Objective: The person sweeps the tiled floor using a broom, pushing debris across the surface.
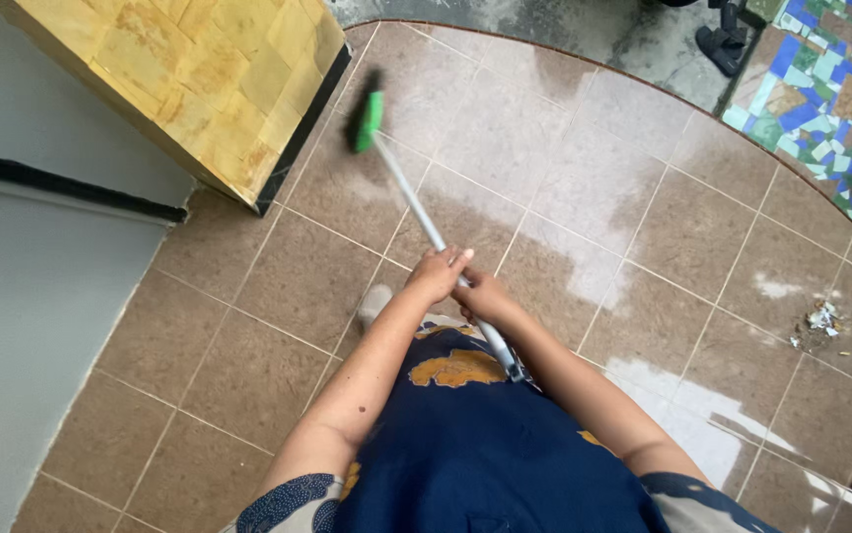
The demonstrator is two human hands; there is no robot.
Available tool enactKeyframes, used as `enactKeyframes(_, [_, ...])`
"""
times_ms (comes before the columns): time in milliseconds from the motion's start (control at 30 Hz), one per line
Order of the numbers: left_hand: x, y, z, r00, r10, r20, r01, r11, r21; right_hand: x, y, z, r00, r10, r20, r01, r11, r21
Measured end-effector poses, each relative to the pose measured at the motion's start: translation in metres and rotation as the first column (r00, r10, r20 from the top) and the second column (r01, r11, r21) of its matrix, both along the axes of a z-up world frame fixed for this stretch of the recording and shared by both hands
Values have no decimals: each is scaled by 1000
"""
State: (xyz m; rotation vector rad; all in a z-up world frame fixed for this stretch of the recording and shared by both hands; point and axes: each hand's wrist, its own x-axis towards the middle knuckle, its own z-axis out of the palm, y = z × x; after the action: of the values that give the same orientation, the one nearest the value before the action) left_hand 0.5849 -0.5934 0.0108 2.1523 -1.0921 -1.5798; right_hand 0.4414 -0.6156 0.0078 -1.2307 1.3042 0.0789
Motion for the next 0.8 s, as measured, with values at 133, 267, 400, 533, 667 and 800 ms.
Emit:
enactKeyframes(133, [37,-10,-33,994,-64,84,64,998,-6,42,-25,-55,997,72,37,-70,996,-53])
enactKeyframes(267, [69,-24,-76,978,-195,80,200,977,-66,56,-45,-100,988,124,-90,-126,992,-12])
enactKeyframes(400, [97,-58,-89,961,-232,149,248,964,-99,34,-80,-104,993,-99,-63,105,988,116])
enactKeyframes(533, [117,-94,-81,945,-304,117,312,949,-55,41,-103,-78,958,-245,-152,264,958,115])
enactKeyframes(667, [129,-121,-68,932,-341,120,356,925,-131,99,-101,-41,968,-225,-112,218,973,-72])
enactKeyframes(800, [137,-139,-45,953,-299,56,304,939,-160,139,-111,-17,963,-268,-18,266,962,-69])
